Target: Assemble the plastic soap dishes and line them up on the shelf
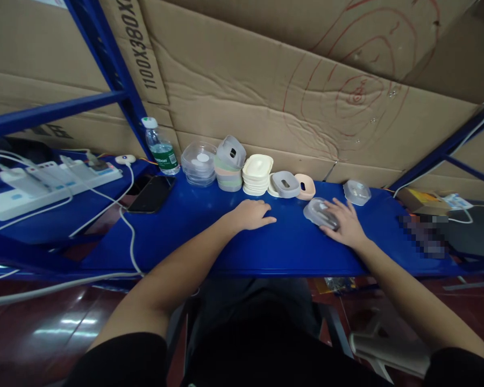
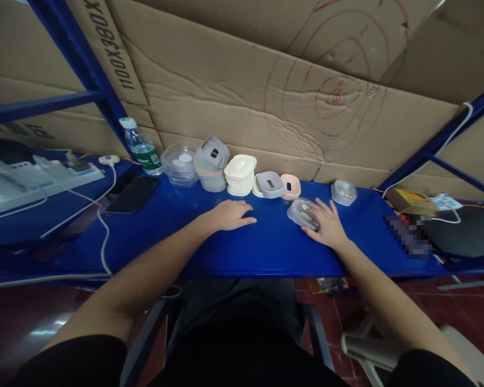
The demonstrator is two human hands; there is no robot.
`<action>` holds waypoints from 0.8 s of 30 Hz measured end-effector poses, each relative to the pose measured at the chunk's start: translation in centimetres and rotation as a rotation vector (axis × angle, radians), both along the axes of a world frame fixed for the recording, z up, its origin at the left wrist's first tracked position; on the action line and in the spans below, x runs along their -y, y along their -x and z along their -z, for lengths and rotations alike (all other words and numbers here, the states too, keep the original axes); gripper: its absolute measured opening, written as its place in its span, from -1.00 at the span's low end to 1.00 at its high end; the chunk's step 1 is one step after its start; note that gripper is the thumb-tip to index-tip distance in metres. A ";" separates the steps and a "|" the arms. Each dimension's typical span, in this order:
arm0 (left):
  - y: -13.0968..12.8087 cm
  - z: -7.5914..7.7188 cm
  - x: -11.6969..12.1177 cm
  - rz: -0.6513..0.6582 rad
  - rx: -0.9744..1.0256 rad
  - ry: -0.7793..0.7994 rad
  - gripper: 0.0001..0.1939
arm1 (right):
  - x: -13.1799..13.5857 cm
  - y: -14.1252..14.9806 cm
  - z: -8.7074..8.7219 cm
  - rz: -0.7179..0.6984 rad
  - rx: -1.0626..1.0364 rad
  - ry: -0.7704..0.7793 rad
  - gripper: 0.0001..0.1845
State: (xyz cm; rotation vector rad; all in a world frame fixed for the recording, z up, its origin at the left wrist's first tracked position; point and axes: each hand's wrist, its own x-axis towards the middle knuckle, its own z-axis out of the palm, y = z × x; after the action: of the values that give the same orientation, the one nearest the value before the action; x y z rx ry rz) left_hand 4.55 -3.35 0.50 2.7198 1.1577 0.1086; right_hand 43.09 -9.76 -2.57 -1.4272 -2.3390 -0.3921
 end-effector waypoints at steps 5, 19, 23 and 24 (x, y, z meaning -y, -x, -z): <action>0.0 -0.2 0.0 -0.003 -0.014 0.012 -0.39 | -1.7 -1.8 -0.2 0.468 -0.017 -0.140 -0.25; 0.1 -0.3 0.2 0.000 -0.018 0.008 -0.39 | -7.8 -5.9 0.1 0.613 -0.136 -0.067 -0.28; -0.1 -0.2 0.2 -0.002 -0.048 0.004 -0.38 | -9.4 -2.2 -2.4 0.533 -0.139 -0.109 -0.31; -0.1 -0.2 0.2 -0.003 -0.048 0.004 -0.37 | -10.0 -0.8 -3.0 0.453 -0.152 -0.120 -0.31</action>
State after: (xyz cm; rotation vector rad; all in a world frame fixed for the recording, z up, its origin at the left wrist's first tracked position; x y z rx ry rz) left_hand 4.66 -3.55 0.69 2.7314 1.1741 0.0412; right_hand 43.89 0.28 0.47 -1.8514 -1.8314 -0.5134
